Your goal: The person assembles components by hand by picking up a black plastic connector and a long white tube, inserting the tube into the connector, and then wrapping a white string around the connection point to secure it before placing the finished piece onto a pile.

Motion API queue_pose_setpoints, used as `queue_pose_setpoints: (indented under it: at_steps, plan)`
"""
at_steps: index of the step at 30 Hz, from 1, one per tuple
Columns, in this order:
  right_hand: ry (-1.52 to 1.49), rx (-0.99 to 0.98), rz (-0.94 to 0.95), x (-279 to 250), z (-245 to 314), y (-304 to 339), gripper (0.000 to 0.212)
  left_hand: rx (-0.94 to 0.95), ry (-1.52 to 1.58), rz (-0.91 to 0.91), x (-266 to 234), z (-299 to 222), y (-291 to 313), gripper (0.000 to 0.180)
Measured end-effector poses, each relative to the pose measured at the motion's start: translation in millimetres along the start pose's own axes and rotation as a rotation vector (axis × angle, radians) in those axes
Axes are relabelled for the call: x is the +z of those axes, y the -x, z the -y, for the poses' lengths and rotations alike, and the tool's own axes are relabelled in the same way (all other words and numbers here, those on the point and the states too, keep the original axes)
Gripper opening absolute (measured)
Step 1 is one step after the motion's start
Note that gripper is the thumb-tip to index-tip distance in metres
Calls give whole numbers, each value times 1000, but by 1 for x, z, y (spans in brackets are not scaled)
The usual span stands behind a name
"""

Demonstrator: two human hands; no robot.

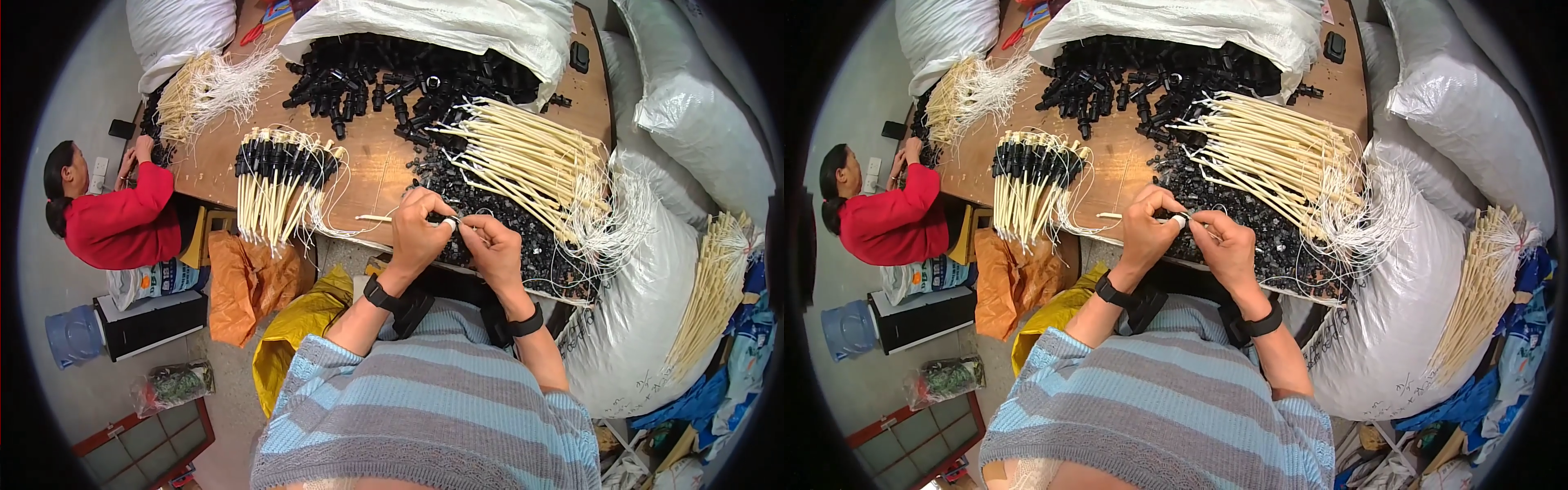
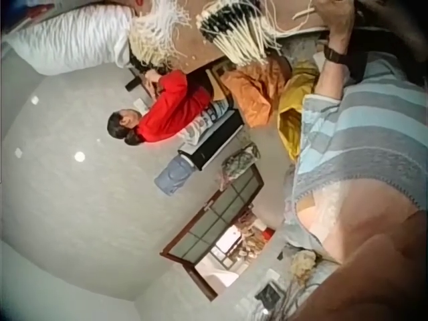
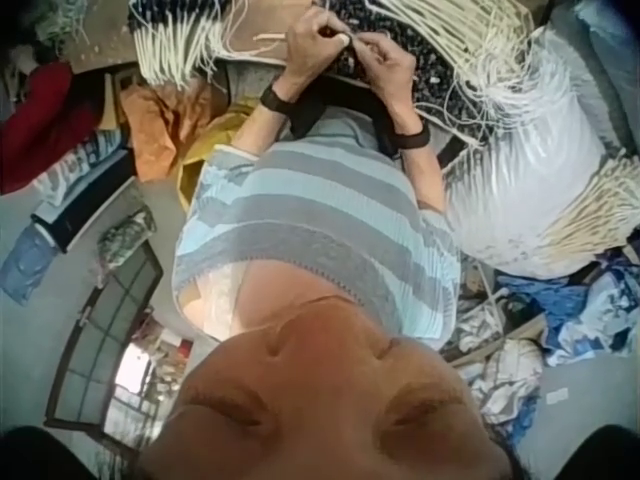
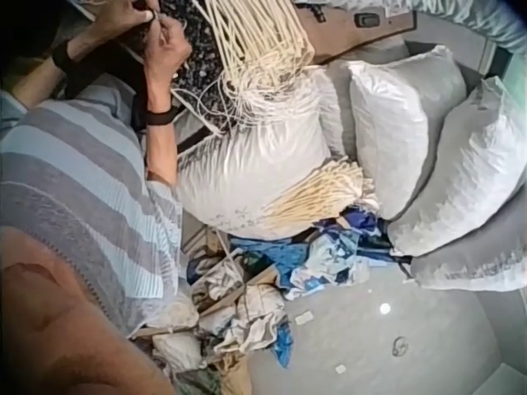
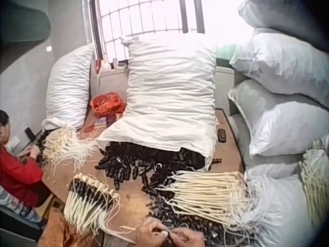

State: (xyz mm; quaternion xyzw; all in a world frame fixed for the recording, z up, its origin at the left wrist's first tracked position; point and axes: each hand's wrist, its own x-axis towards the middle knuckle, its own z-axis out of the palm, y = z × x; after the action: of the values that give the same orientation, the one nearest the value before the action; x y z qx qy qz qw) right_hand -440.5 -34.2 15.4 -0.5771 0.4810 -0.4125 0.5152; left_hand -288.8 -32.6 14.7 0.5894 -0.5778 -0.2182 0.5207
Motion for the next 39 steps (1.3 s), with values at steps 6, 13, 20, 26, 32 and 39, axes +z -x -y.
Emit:
queue_pose_setpoints:
  at_steps: [6, 13, 20, 26, 32, 39]
  plan:
    - [66, -89, 145, -11, 14, -2, 11, 91, -159, 33, -7, -5, -5, 12]
    - [-939, 276, 252, -36, 16, -5, 17, 123, -96, 564, -19, -14, -10, 36]
    - [555, -466, 171, -33, 18, 0, 29, 4, -138, 497, -22, 0, -8, 31]
    - [527, -628, 65, -18, 11, -9, 17, -8, -307, 464, -24, -3, -2, 29]
    - [116, 321, 387, -16, 23, -25, 22, 389, -581, 426, -34, -14, 1, 23]
    - [601, -591, -152, -5, 39, -30, 10, 313, -347, 67, -88, 33, -27, 16]
